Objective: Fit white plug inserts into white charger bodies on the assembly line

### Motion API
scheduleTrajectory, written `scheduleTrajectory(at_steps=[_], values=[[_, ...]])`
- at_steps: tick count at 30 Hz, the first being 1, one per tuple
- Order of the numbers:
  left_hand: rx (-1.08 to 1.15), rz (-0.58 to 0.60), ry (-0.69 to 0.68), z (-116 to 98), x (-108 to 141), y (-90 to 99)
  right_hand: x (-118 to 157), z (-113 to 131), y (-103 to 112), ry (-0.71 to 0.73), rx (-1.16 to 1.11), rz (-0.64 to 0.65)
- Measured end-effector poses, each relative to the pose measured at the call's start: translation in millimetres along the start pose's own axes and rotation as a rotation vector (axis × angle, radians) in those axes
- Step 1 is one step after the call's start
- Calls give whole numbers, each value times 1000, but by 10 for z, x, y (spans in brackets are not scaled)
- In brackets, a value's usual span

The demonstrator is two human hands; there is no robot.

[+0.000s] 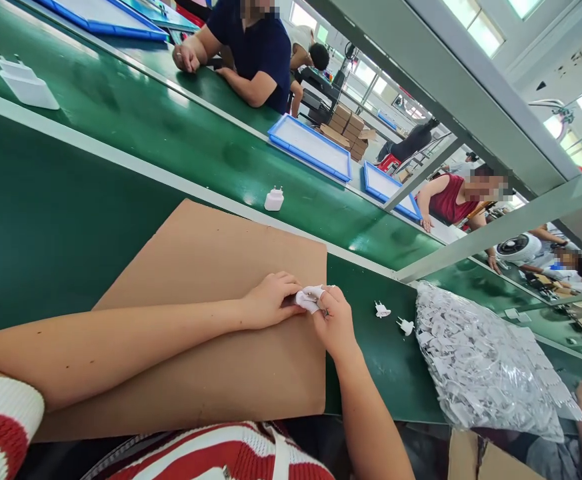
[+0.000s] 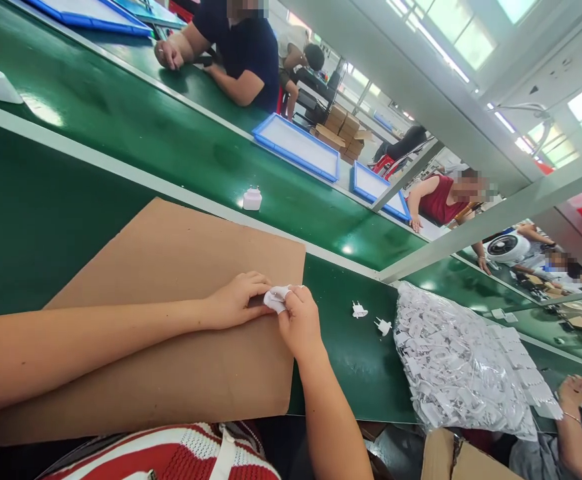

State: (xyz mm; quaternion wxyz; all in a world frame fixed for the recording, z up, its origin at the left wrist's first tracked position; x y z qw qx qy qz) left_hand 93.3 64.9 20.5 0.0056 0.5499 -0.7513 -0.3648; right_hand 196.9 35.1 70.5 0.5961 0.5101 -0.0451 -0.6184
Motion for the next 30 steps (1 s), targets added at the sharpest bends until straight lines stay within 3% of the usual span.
scheduleTrajectory(at_steps=[12, 18, 25, 30], values=[[5, 1, -18, -3, -21, 15, -22, 76, 8, 17, 21, -41], [20, 3, -6, 10, -12, 22, 3, -116, 31, -206, -93, -83], [39, -8, -19, 1, -12, 27, -27, 76, 10, -17, -4, -42], [23, -19, -16, 16, -7, 11, -83, 81, -39, 20, 91, 29]])
Point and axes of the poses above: each hand's wrist, its own x-axis away from the middle knuckle, its own y-axis out of the back of the hand, z = x × y, the point moved 10 cm from there along -x, towards the middle knuckle, and after that the axes turned 12 degrees about -z, right-handed, at the moved point
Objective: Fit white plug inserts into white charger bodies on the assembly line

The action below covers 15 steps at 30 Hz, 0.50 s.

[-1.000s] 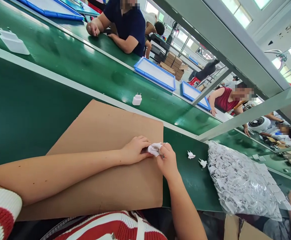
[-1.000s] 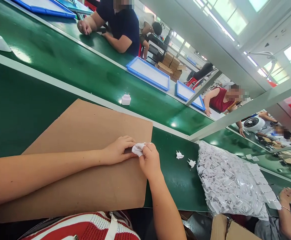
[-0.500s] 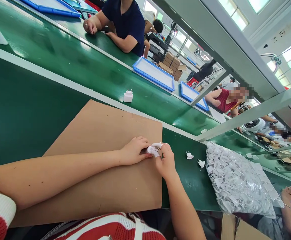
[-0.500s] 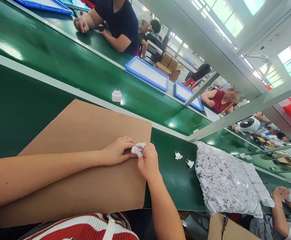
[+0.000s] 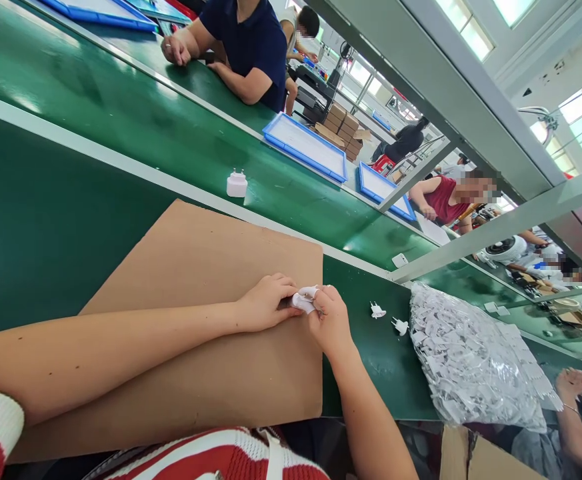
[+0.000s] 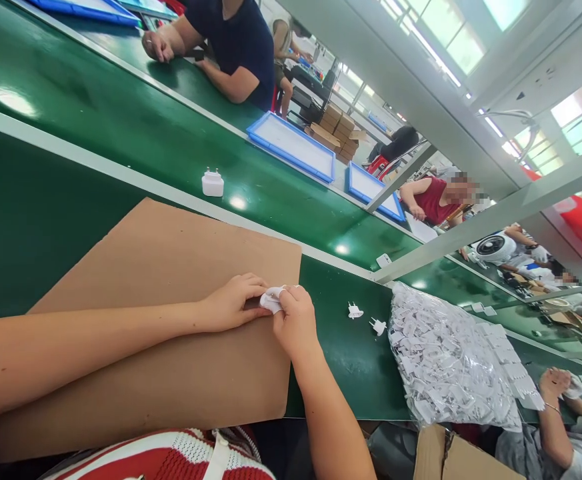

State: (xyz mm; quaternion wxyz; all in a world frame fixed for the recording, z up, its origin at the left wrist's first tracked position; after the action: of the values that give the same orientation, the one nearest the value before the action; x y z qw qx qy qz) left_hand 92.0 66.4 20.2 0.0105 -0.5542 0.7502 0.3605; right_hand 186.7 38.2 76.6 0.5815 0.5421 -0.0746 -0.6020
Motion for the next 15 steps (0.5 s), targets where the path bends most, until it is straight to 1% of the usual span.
scheduleTrajectory(at_steps=[4, 7, 11, 15], values=[[-7, -16, 16, -5, -3, 10, -49, -8, -66, 28, 140, 87], [-14, -5, 6, -37, -5, 5, -57, -40, -79, 5, 191, 109], [-38, -20, 18, -11, -14, 9, -10, -137, -52, -103, 163, 36], [-28, -91, 18, 9, -21, 64, 66, -204, -70, -181, 105, -72]])
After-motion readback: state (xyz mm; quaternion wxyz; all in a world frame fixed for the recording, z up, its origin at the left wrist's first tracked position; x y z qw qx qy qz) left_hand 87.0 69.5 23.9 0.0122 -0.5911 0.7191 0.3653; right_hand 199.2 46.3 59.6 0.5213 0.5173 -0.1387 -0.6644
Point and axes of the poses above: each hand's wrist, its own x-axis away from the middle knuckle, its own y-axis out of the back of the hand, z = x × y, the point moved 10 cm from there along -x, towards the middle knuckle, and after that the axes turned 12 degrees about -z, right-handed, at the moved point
